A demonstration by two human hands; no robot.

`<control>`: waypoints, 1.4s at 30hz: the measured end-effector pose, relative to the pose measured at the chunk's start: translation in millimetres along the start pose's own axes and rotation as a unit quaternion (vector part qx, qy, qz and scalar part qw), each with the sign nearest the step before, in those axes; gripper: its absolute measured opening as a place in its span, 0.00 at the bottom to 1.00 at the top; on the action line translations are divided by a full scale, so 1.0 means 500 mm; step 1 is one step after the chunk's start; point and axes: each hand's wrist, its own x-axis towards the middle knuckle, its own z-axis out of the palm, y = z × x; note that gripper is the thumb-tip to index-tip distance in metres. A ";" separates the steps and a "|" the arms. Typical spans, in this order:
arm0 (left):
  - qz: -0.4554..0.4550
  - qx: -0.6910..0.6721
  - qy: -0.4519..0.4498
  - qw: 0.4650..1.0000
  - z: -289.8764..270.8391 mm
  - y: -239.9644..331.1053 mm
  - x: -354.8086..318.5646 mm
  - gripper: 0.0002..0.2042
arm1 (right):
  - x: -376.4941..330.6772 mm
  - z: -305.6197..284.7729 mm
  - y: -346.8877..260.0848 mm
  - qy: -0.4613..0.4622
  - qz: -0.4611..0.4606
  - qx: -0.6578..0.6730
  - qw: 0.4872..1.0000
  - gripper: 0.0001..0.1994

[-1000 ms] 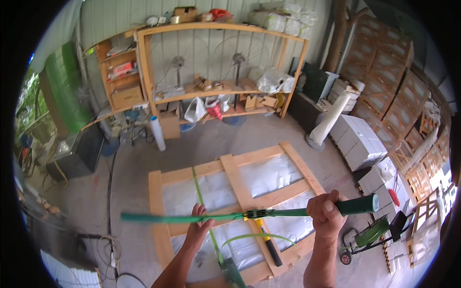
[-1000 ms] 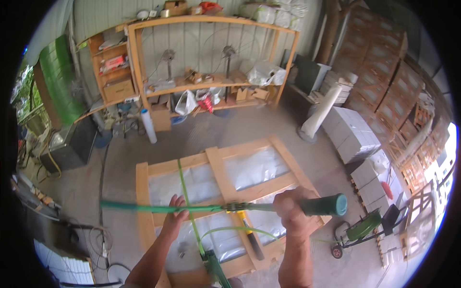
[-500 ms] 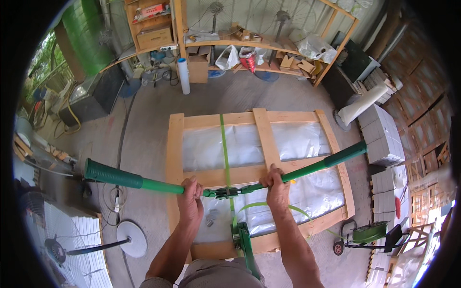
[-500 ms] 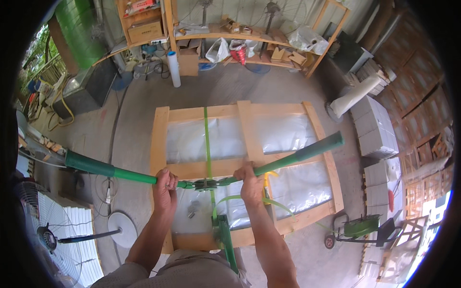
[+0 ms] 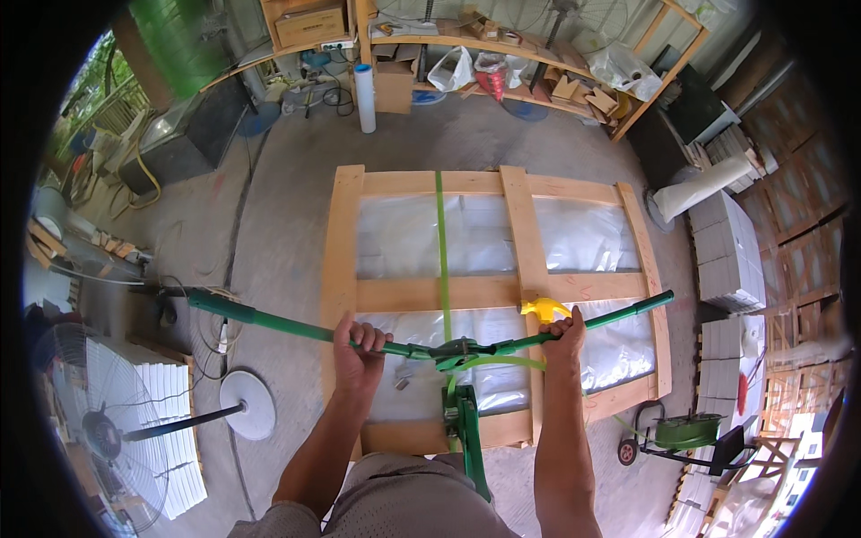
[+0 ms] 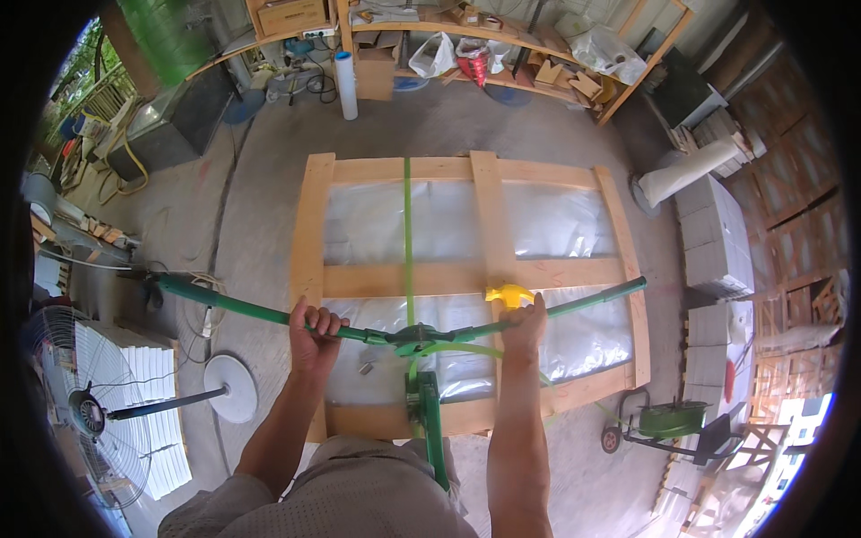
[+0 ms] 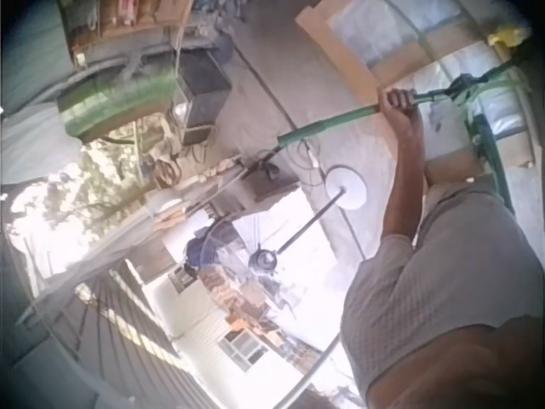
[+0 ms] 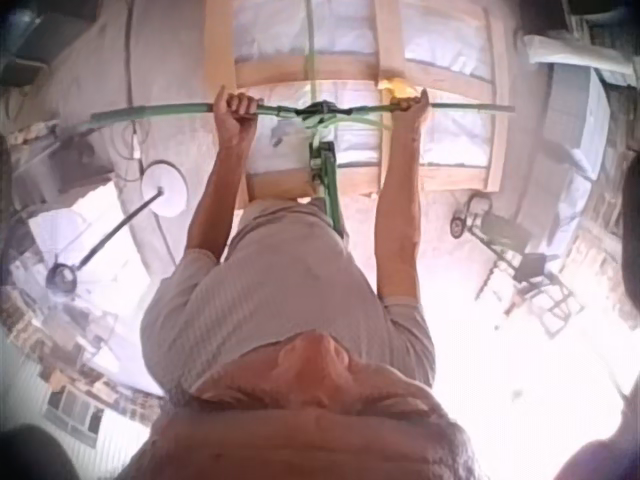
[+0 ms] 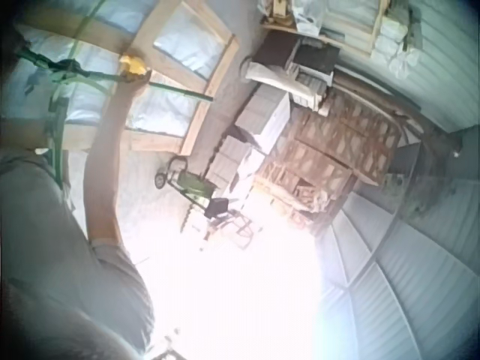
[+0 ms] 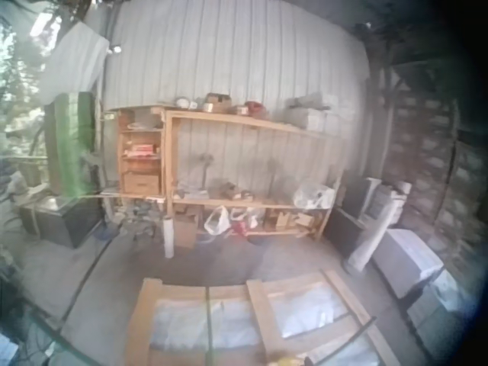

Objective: The person secures a wooden crate with green plastic strapping. They measure and cut the strap, then use a tensioning tool to tighten it around the crate. The person also retrieves a hammer and a box cutter from a nearby shelf during the process.

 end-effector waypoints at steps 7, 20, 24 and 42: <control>0.000 -0.008 0.010 1.000 -0.030 -0.013 -0.006 0.21 | 0.026 -0.031 0.014 -0.041 0.005 0.005 0.999 0.19; 0.007 0.004 -0.028 1.000 -0.066 -0.025 -0.020 0.20 | 0.048 -0.078 0.039 -0.076 0.006 0.015 0.997 0.21; 0.008 0.013 -0.037 0.999 -0.059 -0.027 -0.024 0.19 | 0.052 -0.087 0.040 -0.080 0.006 0.021 0.997 0.20; 0.199 0.146 -0.079 0.966 -0.121 0.221 -0.100 0.14 | 0.023 -0.148 0.027 -0.200 -0.016 -0.015 0.979 0.16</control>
